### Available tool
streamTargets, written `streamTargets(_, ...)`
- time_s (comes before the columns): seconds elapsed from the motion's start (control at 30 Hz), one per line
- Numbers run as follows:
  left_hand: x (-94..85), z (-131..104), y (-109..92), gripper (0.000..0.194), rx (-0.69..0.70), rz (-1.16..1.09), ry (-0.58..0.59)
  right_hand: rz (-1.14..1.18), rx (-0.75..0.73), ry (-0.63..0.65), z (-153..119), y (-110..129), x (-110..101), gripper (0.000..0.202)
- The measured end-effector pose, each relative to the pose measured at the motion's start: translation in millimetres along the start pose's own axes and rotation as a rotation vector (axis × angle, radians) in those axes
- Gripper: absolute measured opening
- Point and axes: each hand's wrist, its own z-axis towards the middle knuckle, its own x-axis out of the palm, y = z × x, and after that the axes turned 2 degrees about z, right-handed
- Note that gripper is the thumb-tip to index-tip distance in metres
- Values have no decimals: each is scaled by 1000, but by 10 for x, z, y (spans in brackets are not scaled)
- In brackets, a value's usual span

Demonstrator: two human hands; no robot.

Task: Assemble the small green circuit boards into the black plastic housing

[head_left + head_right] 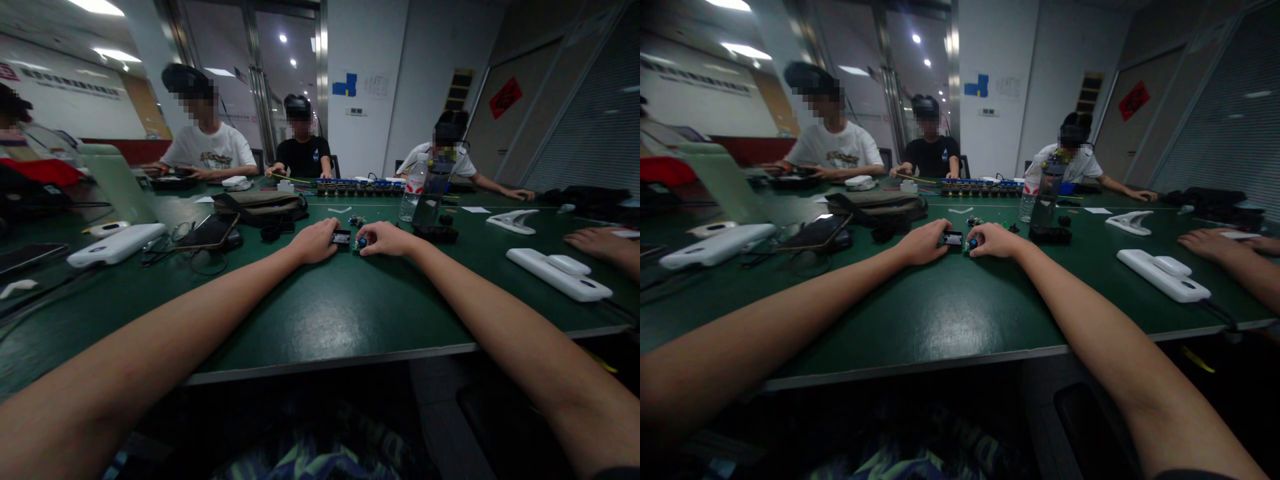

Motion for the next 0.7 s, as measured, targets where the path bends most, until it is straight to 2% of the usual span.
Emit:
streamTargets(0.27, -3, -8, -9, 42, -16, 29, 9, -17, 12, -5, -11, 22, -1, 37)
streamTargets(0.53, -29, -17, -34, 35, -44, 55, -75, -16, 18, -5, -9, 28, 2, 38)
streamTargets(0.7, -44, -22, -59, 40, -71, -6, -75, -20, -1, -8, -4, 10, 7, 37)
